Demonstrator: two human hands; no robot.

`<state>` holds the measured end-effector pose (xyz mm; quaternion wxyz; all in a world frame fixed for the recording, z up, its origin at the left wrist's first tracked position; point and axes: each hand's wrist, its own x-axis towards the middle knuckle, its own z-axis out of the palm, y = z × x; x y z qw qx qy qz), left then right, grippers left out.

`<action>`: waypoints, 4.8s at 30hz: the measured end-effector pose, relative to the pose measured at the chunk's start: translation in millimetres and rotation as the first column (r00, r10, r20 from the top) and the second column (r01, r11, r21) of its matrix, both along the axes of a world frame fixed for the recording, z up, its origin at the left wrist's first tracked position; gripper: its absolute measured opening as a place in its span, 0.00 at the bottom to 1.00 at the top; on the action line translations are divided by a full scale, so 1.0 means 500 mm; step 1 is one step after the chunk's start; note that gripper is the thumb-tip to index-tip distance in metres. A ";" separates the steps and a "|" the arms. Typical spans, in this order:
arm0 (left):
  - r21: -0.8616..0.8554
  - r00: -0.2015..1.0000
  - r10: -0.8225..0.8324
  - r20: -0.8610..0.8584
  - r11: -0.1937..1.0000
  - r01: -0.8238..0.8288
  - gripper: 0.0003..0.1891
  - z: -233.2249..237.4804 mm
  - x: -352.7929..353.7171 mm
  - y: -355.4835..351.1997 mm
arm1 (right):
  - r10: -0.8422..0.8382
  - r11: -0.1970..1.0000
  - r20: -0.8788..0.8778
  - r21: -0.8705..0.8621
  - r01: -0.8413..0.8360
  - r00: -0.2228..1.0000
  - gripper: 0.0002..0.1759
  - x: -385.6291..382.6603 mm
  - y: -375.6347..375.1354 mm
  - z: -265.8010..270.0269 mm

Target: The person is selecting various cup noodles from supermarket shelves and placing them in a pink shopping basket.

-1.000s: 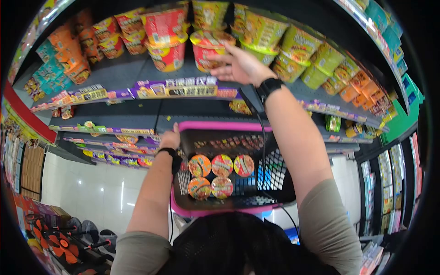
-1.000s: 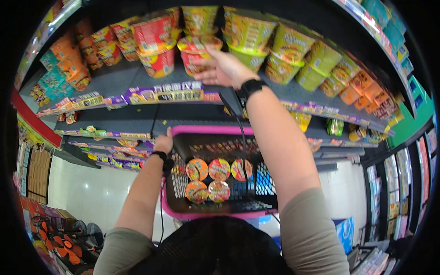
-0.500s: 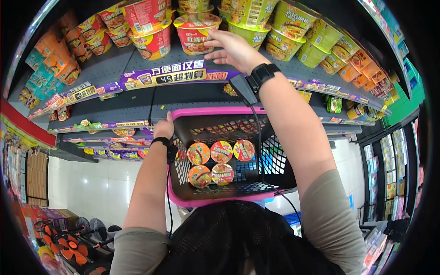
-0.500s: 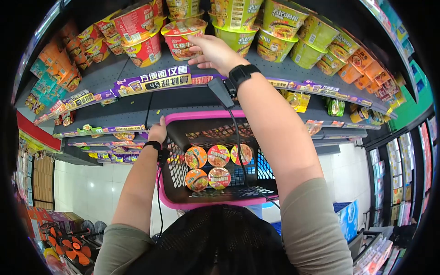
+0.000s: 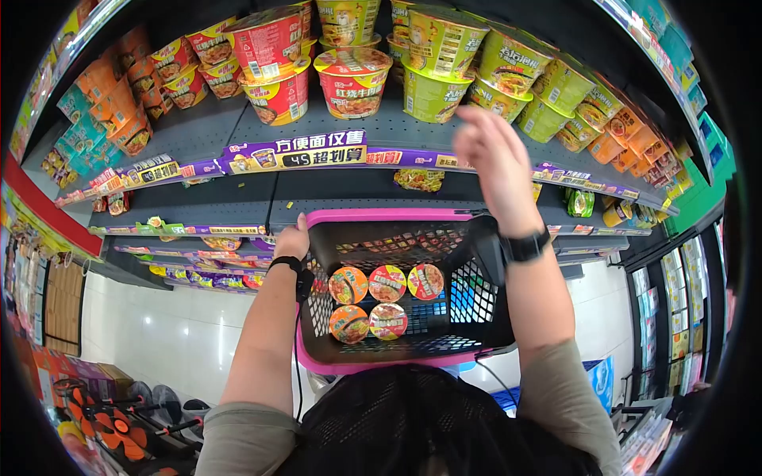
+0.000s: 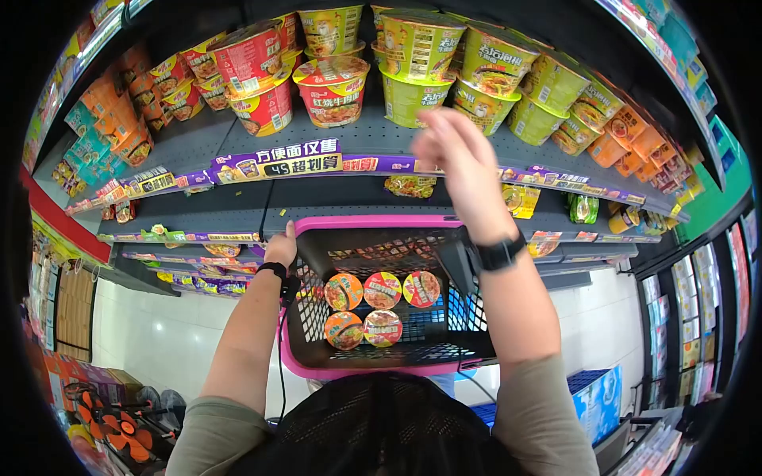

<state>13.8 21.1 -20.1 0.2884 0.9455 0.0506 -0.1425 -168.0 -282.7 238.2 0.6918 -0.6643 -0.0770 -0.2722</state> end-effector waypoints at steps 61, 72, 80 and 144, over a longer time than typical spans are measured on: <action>0.021 0.999 -0.025 0.029 0.999 0.024 0.43 -0.040 0.027 0.008 | -0.820 0.571 -0.568 -0.804 0.164 0.070 0.28 -0.287 -0.284 -0.480; -0.007 0.999 -0.013 0.035 1.000 0.013 0.42 -0.030 0.022 0.005 | -0.816 0.577 -0.575 -0.802 0.155 0.060 0.29 -0.286 -0.280 -0.475; -0.004 0.998 -0.020 0.055 1.000 0.020 0.43 -0.018 0.009 0.000 | -0.821 0.569 -0.569 -0.809 0.146 0.048 0.30 -0.284 -0.271 -0.467; -0.087 0.996 0.075 -0.038 0.993 -0.078 0.43 -0.007 0.015 -0.010 | -0.150 0.984 -0.962 -0.168 0.064 -0.226 0.32 -0.097 -0.190 -1.065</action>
